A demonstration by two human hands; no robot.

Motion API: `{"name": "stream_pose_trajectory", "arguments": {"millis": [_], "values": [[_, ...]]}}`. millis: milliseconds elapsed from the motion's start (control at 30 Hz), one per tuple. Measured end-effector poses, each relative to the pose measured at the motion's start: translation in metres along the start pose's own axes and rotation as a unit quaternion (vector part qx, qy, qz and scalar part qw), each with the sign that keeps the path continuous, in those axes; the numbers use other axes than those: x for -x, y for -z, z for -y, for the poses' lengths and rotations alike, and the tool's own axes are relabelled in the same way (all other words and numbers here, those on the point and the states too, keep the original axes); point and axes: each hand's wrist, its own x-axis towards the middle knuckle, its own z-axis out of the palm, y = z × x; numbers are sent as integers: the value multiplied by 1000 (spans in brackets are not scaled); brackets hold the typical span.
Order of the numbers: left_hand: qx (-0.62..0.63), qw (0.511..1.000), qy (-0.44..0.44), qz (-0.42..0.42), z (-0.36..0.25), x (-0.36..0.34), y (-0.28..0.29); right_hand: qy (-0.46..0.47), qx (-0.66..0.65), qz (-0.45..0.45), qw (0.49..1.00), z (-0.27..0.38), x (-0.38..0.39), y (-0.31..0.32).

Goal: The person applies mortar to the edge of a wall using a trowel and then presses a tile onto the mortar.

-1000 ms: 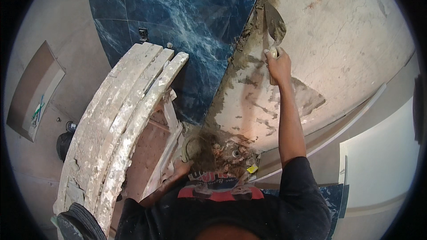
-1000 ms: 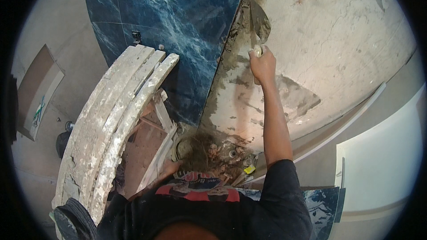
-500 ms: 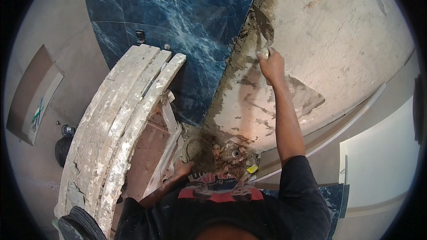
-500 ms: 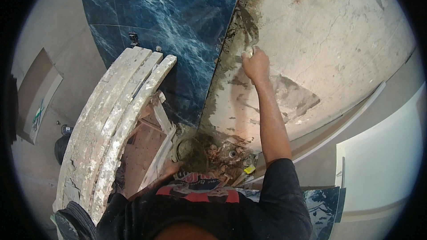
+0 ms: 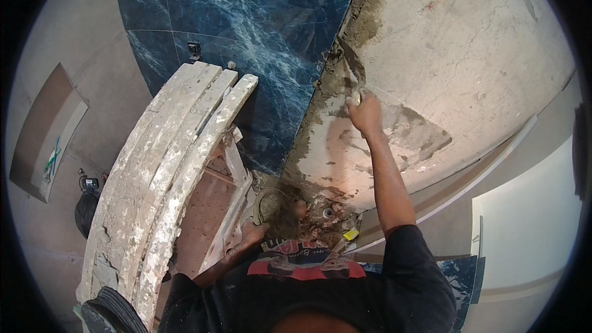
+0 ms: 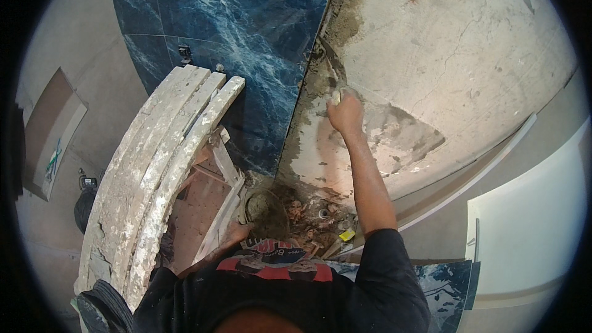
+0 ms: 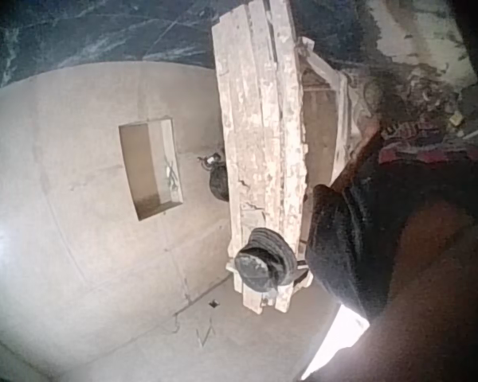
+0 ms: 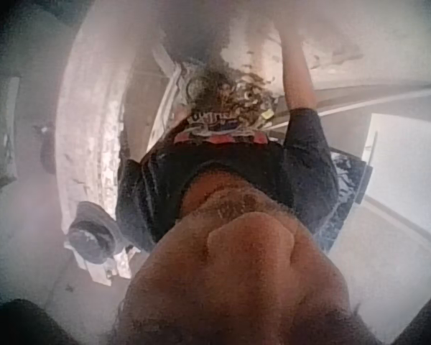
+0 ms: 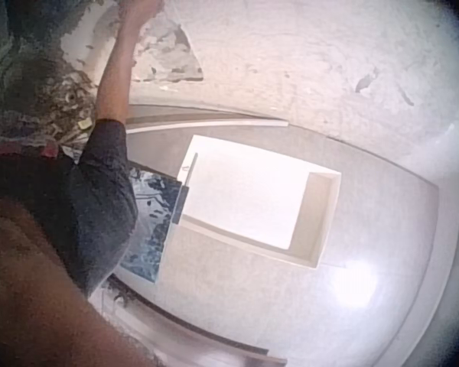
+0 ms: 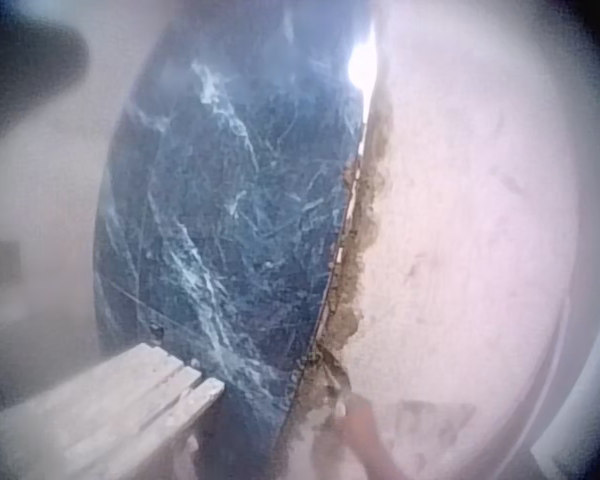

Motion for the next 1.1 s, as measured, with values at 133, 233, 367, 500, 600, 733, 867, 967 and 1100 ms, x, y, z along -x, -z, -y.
{"name": "stream_pose_trajectory", "arguments": {"millis": [133,233,367,500,600,733,867,967,1100], "values": [[-13,1000,13,-9,-3,3,2,-31,42,75,996,1,25,-5],[8,1000,29,-10,-19,16,10,-55,30,156,986,-10,45,-2],[32,999,4,5,-30,24,16,-24,-55,19,998,-32,52,-15],[25,1000,11,15,-18,14,8,-22,-146,-51,988,9,25,9],[39,999,3,34,-5,-1,0,-50,-224,-41,973,40,13,25],[24,999,-23,26,-3,-2,-2,-65,-289,-66,953,74,0,25],[22,999,0,25,-5,-1,-1,-101,-337,-65,934,94,-16,17],[9,999,15,42,-11,4,5,-151,-393,-49,905,87,-29,-6],[-5,999,19,33,8,-14,-8,-134,-345,-101,924,84,-42,-37]]}}
